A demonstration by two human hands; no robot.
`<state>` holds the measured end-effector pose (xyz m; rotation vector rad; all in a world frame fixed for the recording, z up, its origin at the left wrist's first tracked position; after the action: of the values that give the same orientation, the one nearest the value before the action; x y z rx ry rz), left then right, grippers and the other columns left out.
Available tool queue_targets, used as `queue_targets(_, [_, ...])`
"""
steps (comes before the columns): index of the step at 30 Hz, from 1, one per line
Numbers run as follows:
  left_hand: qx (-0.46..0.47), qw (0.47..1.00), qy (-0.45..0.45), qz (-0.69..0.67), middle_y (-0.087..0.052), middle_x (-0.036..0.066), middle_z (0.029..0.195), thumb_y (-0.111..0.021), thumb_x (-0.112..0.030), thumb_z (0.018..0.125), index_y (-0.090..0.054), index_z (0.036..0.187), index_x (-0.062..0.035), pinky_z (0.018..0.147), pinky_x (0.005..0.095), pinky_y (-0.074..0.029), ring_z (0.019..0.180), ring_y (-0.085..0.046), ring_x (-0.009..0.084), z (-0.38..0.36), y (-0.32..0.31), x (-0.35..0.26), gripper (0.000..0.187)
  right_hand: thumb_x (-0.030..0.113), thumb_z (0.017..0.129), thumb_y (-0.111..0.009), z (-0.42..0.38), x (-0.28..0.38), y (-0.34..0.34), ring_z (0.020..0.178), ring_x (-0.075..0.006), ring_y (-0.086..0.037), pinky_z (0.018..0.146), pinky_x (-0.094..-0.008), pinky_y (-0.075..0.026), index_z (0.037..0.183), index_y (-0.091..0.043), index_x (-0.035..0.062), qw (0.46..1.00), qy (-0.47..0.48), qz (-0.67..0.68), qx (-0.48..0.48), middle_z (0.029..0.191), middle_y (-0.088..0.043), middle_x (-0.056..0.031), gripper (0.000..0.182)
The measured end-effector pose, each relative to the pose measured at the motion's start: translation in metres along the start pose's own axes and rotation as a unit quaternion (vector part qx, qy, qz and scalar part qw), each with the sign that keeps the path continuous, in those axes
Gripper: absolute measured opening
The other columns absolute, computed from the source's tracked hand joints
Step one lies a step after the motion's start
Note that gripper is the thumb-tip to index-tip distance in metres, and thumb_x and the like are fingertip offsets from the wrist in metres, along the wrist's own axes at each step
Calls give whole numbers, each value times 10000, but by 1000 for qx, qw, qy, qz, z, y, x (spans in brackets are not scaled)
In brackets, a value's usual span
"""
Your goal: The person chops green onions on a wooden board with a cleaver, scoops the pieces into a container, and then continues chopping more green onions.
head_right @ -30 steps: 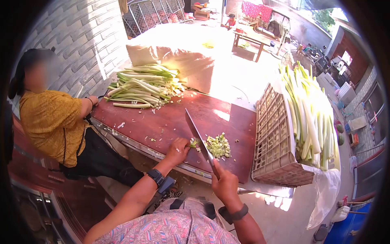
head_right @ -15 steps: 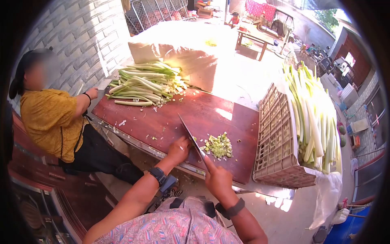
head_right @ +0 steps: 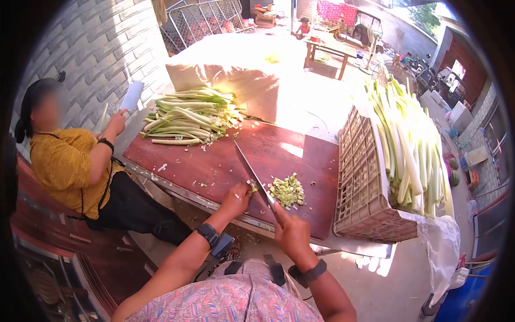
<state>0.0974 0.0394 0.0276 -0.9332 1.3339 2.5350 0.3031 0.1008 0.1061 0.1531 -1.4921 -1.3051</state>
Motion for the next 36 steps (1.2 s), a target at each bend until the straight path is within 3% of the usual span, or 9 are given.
queue_targets(11, [44, 991, 56, 114, -599, 170, 920, -552, -56, 776, -589, 905, -47, 630, 509, -507, 747, -620, 416, -6, 3, 2, 135, 55, 762, -658, 4, 12, -12, 734, -409, -634, 645, -464, -501, 1258, -607, 146, 999, -1, -31, 39, 825, -648, -221, 507])
queue_targets(19, [129, 989, -54, -58, -609, 155, 874, -570, -152, 836, -615, 897, -50, 635, 494, -505, 738, -625, 397, -7, 0, 7, 127, 85, 782, -649, 28, 8, -30, 673, -402, -631, 605, -473, -500, 1277, -586, 153, 1000, 10, -8, 7, 736, -632, -215, 503])
queue_targets(21, [131, 990, -13, -59, -603, 146, 906, -589, -165, 840, -615, 942, -59, 685, 478, -500, 795, -610, 388, 3, 13, 28, 150, 47, 779, -636, 26, 7, -26, 680, -404, -632, 601, -441, -500, 1282, -574, 104, 999, -18, 41, 1, 740, -630, -228, 510])
queue_targets(23, [-55, 997, -48, -13, -592, 147, 966, -585, -120, 836, -608, 984, -57, 746, 460, -493, 884, -585, 375, 25, 55, 50, 163, 27, 776, -634, 24, 6, -31, 689, -409, -633, 609, -419, -499, 1292, -562, 85, 999, -3, 33, -9, 757, -629, -237, 525])
queue_targets(25, [-94, 995, -12, 33, -582, 147, 1022, -593, -85, 819, -594, 1011, -48, 795, 456, -482, 948, -561, 363, 41, 83, 89, 196, 18, 784, -656, 22, 8, -30, 866, -362, -685, 724, -356, -530, 1309, -550, 76, 997, -58, 54, 6, 915, -666, -251, 538])
queue_targets(29, [-96, 976, 22, 194, -582, 148, 1148, -551, -103, 846, -582, 1050, -47, 873, 454, -477, 1048, -558, 353, 66, 115, 166, 214, -11, 783, -654, 20, 10, -35, 869, -325, -701, 731, -320, -519, 1302, -551, 60, 998, -59, 11, 8, 941, -670, -248, 533])
queue_targets(30, [-104, 964, 41, 240, -574, 147, 1201, -535, -112, 856, -577, 1064, -50, 904, 448, -472, 1090, -551, 349, 70, 119, 183, 221, 8, 759, -630, 20, 10, -36, 761, -428, -632, 656, -438, -503, 1287, -551, 54, 999, -19, 26, -23, 815, -630, -247, 536])
queue_targets(33, [-94, 951, 78, 284, -539, 144, 1293, -520, -121, 856, -574, 1066, -50, 928, 436, -471, 1161, -529, 331, 79, 122, 221, 228, 18, 767, -634, 17, 6, -40, 828, -422, -641, 687, -420, -518, 1286, -550, 46, 998, -17, 33, -42, 853, -638, -258, 527])
queue_targets(36, [-58, 949, 126, 282, -558, 107, 1160, -554, -129, 826, -584, 1109, -87, 873, 458, -481, 1091, -536, 320, 85, 124, 234, 288, 18, 775, -638, 15, 11, -38, 901, -396, -654, 726, -385, -529, 1291, -548, 43, 997, -63, 36, -35, 905, -647, -260, 524])
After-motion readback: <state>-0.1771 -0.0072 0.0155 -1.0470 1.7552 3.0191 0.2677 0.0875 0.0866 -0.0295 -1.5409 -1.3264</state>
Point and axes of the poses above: each hand's wrist, its own z-axis towards the middle knuckle, its own y-axis out of the back of the hand, x = y × z, the point moved 5 cm from there along z, towards the middle knuckle
